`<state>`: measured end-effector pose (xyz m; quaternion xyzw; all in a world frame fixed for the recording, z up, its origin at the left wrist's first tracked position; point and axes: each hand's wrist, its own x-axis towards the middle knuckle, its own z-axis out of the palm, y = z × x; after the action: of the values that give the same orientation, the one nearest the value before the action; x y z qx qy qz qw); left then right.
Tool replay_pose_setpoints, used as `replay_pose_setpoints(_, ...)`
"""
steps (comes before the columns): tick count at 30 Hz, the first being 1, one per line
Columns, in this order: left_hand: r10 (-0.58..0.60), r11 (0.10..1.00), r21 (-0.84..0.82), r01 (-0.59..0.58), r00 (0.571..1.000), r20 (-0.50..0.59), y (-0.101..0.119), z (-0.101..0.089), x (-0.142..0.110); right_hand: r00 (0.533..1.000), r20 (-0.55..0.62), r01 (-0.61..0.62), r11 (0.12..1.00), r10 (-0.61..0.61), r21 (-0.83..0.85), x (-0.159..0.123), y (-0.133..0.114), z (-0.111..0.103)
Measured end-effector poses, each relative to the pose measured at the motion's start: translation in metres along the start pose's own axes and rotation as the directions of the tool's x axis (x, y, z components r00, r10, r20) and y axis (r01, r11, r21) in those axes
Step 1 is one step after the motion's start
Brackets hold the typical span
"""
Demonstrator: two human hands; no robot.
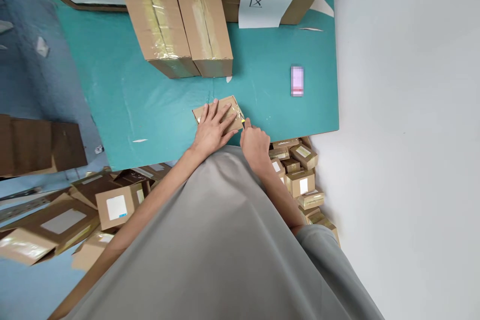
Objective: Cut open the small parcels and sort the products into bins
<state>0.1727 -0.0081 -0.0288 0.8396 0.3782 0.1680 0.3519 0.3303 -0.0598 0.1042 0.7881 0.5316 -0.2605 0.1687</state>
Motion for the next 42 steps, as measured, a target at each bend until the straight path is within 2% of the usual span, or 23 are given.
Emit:
replay_pose_setpoints(5, -0.013, 1.000, 0.018, 0.012, 1.000, 0.024, 0.002, -0.002, 0.000, 0.999, -0.019, 0.042, 0.999, -0.042, 0.013, 0.018, -0.007, -0.011)
replay_pose_setpoints(9, -0.004, 1.000, 0.022, 0.003, 1.000, 0.022, 0.000, -0.002, 0.000, 1.000, 0.006, 0.029, 1.000, -0.029, 0.003, 0.028, -0.005, -0.005)
replay_pose_setpoints(14, 0.003, 1.000, 0.027, -0.003, 1.000, 0.004, -0.001, 0.000, -0.002, 0.998, 0.056, -0.031, 0.999, 0.031, -0.013, 0.012, 0.008, 0.008)
replay_pose_setpoints(17, -0.003, 1.000, 0.024, 0.003, 1.000, 0.008, -0.001, 0.000, -0.002, 0.997, 0.072, -0.024, 1.000, 0.023, 0.004, -0.002, 0.013, 0.009)
replay_pose_setpoints(20, -0.003, 1.000, 0.026, 0.003, 1.000, 0.011, -0.002, -0.002, -0.002, 1.000, -0.004, 0.000, 0.998, 0.000, 0.055, -0.005, 0.017, 0.007)
replay_pose_setpoints(22, -0.003, 1.000, 0.026, 0.002, 1.000, 0.010, -0.005, -0.003, -0.003, 0.995, -0.094, -0.011, 0.995, 0.020, 0.098, 0.007, 0.024, 0.011)
replay_pose_setpoints(24, 0.000, 1.000, 0.022, 0.000, 1.000, 0.005, -0.008, -0.006, -0.005, 0.981, -0.173, -0.059, 0.989, 0.082, 0.134, 0.032, 0.037, 0.024)
replay_pose_setpoints(26, 0.006, 1.000, 0.023, -0.005, 1.000, -0.004, -0.013, -0.010, -0.010, 0.969, -0.196, -0.121, 0.981, 0.151, 0.155, 0.065, 0.055, 0.045)
replay_pose_setpoints(29, -0.001, 0.999, 0.046, 0.002, 1.000, -0.025, -0.023, -0.020, -0.028, 0.976, -0.111, -0.170, 0.972, 0.190, 0.162, 0.107, 0.080, 0.085)
replay_pose_setpoints(32, -0.038, 0.997, 0.070, 0.042, 0.997, -0.067, -0.033, -0.032, -0.058, 0.973, -0.092, -0.193, 0.967, 0.210, 0.164, 0.126, 0.091, 0.116)
replay_pose_setpoints(34, -0.088, 0.992, 0.079, 0.098, 0.990, -0.114, -0.039, -0.039, -0.082, 0.972, -0.154, -0.150, 0.972, 0.179, 0.182, 0.130, 0.087, 0.126)
replay_pose_setpoints(37, -0.197, 0.973, 0.079, 0.219, 0.956, -0.219, -0.046, -0.046, -0.119, 0.971, -0.230, 0.017, 0.946, 0.061, 0.324, 0.132, 0.062, 0.129)
replay_pose_setpoints(38, -0.231, 0.964, 0.071, 0.258, 0.937, -0.264, -0.046, -0.046, -0.130, 0.980, -0.201, 0.079, 0.904, 0.008, 0.420, 0.133, 0.049, 0.128)
replay_pose_setpoints(40, -0.298, 0.943, 0.031, 0.331, 0.884, -0.359, -0.045, -0.046, -0.149, 0.990, -0.057, 0.136, 0.755, -0.130, 0.641, 0.133, 0.022, 0.126)
replay_pose_setpoints(42, -0.384, 0.912, -0.052, 0.406, 0.805, -0.452, -0.042, -0.045, -0.161, 0.959, 0.051, 0.131, 0.596, -0.279, 0.792, 0.131, -0.002, 0.123)
